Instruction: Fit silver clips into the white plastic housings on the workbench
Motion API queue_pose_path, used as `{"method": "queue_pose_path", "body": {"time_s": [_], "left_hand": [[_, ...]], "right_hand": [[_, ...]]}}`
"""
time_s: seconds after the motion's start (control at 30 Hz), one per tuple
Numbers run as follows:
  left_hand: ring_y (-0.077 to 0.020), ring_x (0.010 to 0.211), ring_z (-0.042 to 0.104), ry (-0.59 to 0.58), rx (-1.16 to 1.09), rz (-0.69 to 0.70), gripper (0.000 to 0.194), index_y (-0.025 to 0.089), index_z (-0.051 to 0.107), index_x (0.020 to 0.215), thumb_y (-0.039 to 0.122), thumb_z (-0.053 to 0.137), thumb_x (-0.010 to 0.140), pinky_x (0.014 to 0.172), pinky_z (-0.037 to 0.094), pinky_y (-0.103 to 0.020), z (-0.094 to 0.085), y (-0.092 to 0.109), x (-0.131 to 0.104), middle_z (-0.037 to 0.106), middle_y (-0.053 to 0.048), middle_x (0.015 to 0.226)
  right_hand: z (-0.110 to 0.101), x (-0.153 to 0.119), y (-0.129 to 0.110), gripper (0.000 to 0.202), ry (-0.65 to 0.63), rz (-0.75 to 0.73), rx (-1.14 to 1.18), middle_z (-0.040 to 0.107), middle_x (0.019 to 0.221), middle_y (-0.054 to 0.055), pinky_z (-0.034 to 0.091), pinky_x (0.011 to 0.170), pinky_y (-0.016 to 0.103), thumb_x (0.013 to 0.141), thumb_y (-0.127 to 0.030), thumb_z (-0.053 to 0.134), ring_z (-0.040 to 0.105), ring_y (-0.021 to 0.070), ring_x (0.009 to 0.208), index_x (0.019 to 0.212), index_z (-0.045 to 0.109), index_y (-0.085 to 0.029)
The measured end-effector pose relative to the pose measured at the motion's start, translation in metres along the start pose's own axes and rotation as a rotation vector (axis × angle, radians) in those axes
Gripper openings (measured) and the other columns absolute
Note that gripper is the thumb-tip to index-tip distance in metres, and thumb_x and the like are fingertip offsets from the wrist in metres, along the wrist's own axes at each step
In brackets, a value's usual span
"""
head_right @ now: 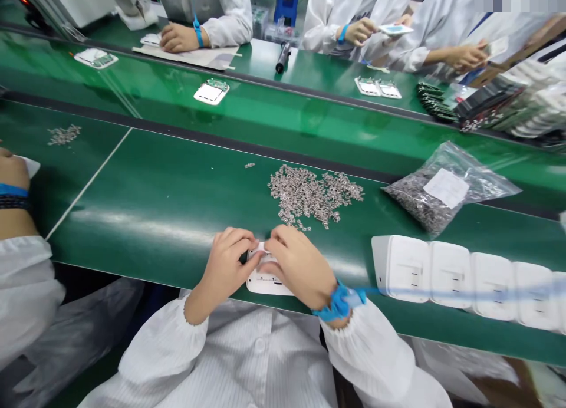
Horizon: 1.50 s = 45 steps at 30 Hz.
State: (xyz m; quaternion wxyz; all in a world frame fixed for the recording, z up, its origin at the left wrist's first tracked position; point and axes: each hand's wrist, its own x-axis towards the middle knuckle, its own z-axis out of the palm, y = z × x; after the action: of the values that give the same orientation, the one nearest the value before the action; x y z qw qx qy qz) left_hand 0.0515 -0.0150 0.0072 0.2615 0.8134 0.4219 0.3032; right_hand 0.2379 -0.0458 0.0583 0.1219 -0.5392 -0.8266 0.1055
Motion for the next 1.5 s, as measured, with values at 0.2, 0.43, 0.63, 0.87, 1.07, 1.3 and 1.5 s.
{"method": "queue_pose_path", "body": {"time_s": [0.2, 0.43, 0.63, 0.87, 1.07, 1.3, 1.5], "left_hand": [[-0.0162, 0.092, 0.056, 0.012, -0.014, -0.015, 0.009, 0.02, 0.064, 0.081, 0.022, 0.071, 0.086, 0.079, 0.036, -0.036, 0.0, 0.0, 0.003, 0.069, 0.002, 0.097], [-0.0161, 0.092, 0.057, -0.001, -0.002, -0.027, 0.011, 0.019, 0.062, 0.079, 0.02, 0.072, 0.084, 0.08, 0.036, -0.035, -0.001, 0.0, 0.004, 0.068, 0.003, 0.095], [-0.0158, 0.092, 0.058, 0.006, -0.018, -0.044, 0.012, 0.019, 0.061, 0.079, 0.018, 0.072, 0.082, 0.08, 0.036, -0.034, -0.001, 0.001, 0.005, 0.068, 0.004, 0.095], [-0.0144, 0.089, 0.059, 0.024, 0.01, 0.002, 0.011, 0.018, 0.062, 0.078, 0.017, 0.073, 0.08, 0.08, 0.036, -0.034, 0.001, 0.0, 0.006, 0.067, 0.003, 0.093], [-0.0122, 0.077, 0.06, 0.13, 0.104, 0.083, 0.011, 0.019, 0.064, 0.073, 0.019, 0.071, 0.081, 0.079, 0.035, -0.036, 0.005, 0.002, 0.005, 0.065, 0.003, 0.08], [-0.0125, 0.075, 0.059, 0.126, 0.163, 0.096, 0.01, 0.019, 0.065, 0.075, 0.022, 0.07, 0.083, 0.076, 0.035, -0.035, -0.001, -0.001, 0.002, 0.063, 0.002, 0.078], [-0.0132, 0.083, 0.061, 0.104, 0.146, 0.112, 0.004, 0.019, 0.067, 0.082, 0.021, 0.069, 0.085, 0.079, 0.037, -0.034, -0.011, -0.01, -0.004, 0.066, 0.002, 0.087]], "right_hand": [[-0.001, -0.035, -0.003, 0.024, 0.11, -0.091, -0.108, 0.056, 0.13, 0.013, 0.039, 0.086, 0.045, 0.097, -0.03, 0.06, 0.047, 0.0313, 0.11, 0.117, 0.069, -0.02], [0.006, -0.037, 0.001, 0.023, 0.168, -0.05, -0.021, 0.059, 0.129, 0.011, 0.039, 0.087, 0.045, 0.098, -0.025, 0.059, 0.048, 0.0297, 0.111, 0.117, 0.071, -0.021], [0.011, -0.039, 0.003, 0.021, 0.222, -0.06, 0.001, 0.062, 0.128, 0.009, 0.039, 0.088, 0.045, 0.096, -0.022, 0.061, 0.049, 0.0295, 0.111, 0.114, 0.072, -0.02], [0.014, -0.036, -0.002, 0.019, 0.235, -0.025, -0.011, 0.062, 0.126, 0.01, 0.038, 0.085, 0.045, 0.095, -0.02, 0.06, 0.049, 0.0299, 0.109, 0.11, 0.072, -0.02], [0.019, -0.037, -0.002, 0.019, 0.316, -0.047, 0.048, 0.063, 0.126, 0.01, 0.039, 0.089, 0.045, 0.093, -0.014, 0.057, 0.049, 0.0292, 0.111, 0.11, 0.065, -0.017], [0.027, -0.035, -0.014, 0.016, 0.341, 0.018, 0.134, 0.061, 0.126, 0.01, 0.038, 0.092, 0.044, 0.094, -0.018, 0.057, 0.049, 0.0272, 0.11, 0.11, 0.059, -0.016], [0.029, -0.022, -0.027, 0.022, 0.298, 0.114, 0.079, 0.062, 0.122, 0.008, 0.038, 0.088, 0.041, 0.097, -0.018, 0.054, 0.049, 0.0252, 0.108, 0.117, 0.061, -0.016]]}}
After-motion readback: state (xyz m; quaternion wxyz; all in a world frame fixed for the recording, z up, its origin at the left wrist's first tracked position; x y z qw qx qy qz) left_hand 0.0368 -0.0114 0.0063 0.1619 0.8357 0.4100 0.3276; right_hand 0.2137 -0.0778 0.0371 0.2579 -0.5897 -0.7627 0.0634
